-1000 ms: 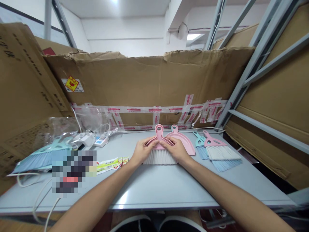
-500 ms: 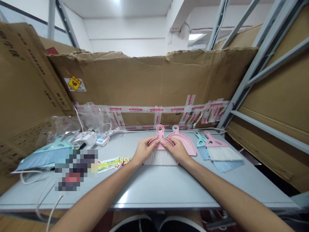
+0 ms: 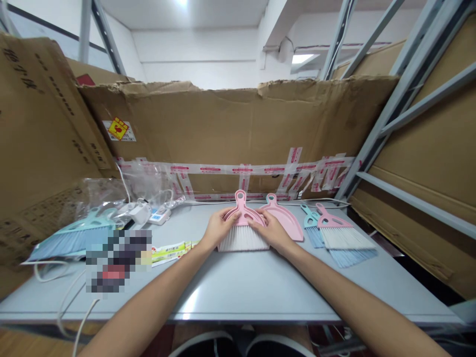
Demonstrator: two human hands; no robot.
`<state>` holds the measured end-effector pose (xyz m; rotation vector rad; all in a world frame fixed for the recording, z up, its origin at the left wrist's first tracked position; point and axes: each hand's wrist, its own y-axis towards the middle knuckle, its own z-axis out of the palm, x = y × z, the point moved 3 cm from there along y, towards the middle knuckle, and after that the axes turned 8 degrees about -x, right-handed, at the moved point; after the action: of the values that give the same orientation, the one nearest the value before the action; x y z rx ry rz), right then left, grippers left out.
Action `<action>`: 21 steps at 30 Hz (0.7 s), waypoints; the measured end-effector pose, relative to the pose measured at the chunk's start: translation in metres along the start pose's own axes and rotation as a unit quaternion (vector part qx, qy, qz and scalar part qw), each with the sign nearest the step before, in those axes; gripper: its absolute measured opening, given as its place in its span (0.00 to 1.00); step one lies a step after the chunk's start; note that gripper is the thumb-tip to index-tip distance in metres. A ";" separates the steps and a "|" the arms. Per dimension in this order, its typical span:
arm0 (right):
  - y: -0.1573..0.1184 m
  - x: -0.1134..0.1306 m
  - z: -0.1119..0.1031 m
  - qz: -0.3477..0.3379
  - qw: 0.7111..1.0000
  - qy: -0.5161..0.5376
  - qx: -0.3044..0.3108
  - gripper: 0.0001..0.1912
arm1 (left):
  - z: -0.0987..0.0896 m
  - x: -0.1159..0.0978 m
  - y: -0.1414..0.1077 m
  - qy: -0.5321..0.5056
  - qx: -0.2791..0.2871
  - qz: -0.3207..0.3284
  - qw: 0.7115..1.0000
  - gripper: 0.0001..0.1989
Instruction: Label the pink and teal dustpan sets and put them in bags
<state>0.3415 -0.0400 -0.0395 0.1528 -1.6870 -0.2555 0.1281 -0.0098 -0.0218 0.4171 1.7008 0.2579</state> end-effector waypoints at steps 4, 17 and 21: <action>-0.001 -0.012 0.002 0.052 0.998 0.033 0.002 0.42 | -0.006 0.014 0.003 0.095 -0.012 -0.013 0.995 0.24; 0.004 -0.017 0.003 0.007 1.000 0.029 -0.002 0.37 | 0.006 -0.002 -0.015 0.326 0.045 0.161 0.931 0.33; 0.002 -0.014 0.003 -0.003 1.000 0.028 0.001 0.36 | 0.024 -0.016 -0.033 0.332 0.202 0.232 0.892 0.43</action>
<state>0.3407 -0.0342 -0.0526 0.1649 -1.6314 -0.2506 0.1494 -0.0479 -0.0247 1.1562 2.3191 0.4292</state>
